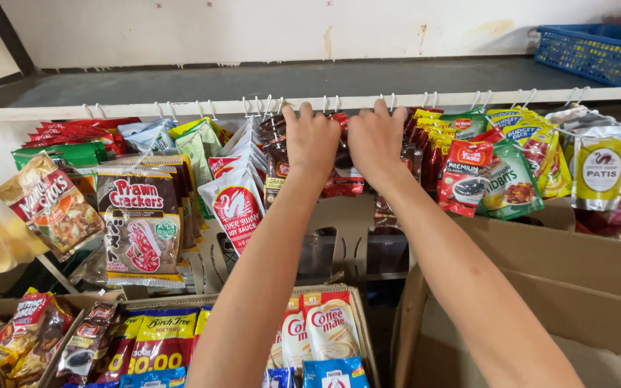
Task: Organizing and restocking various grocery items such as coffee, milk powder, and snacks onto shelves and into boxes in a small grocery store or pantry.
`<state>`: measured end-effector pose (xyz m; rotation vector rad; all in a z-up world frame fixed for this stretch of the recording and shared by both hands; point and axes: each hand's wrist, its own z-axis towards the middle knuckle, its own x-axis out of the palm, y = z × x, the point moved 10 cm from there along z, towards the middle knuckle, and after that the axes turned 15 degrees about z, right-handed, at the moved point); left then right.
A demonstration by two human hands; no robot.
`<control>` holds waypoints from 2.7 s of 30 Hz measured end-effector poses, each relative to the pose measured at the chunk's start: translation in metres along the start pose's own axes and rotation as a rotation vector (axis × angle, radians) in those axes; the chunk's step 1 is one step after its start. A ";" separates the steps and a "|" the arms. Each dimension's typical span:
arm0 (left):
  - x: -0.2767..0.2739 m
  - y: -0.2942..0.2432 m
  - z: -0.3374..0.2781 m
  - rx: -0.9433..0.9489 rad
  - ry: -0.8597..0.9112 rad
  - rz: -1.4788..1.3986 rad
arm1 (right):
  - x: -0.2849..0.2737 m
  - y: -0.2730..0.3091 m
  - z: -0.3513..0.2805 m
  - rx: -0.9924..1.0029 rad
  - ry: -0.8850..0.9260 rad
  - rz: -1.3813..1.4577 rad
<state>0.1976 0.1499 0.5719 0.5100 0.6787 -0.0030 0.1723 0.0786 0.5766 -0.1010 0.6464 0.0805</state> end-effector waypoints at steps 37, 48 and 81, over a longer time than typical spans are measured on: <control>-0.034 -0.508 -0.319 0.590 0.553 -0.805 | 0.002 -0.250 -0.564 0.514 0.837 0.472; 0.042 -0.541 -0.408 0.704 1.016 -0.746 | 0.049 -0.280 -0.688 0.574 1.364 0.509; -0.088 -0.330 -0.282 -0.248 0.283 -1.588 | -0.100 -0.197 -0.472 0.882 0.029 1.156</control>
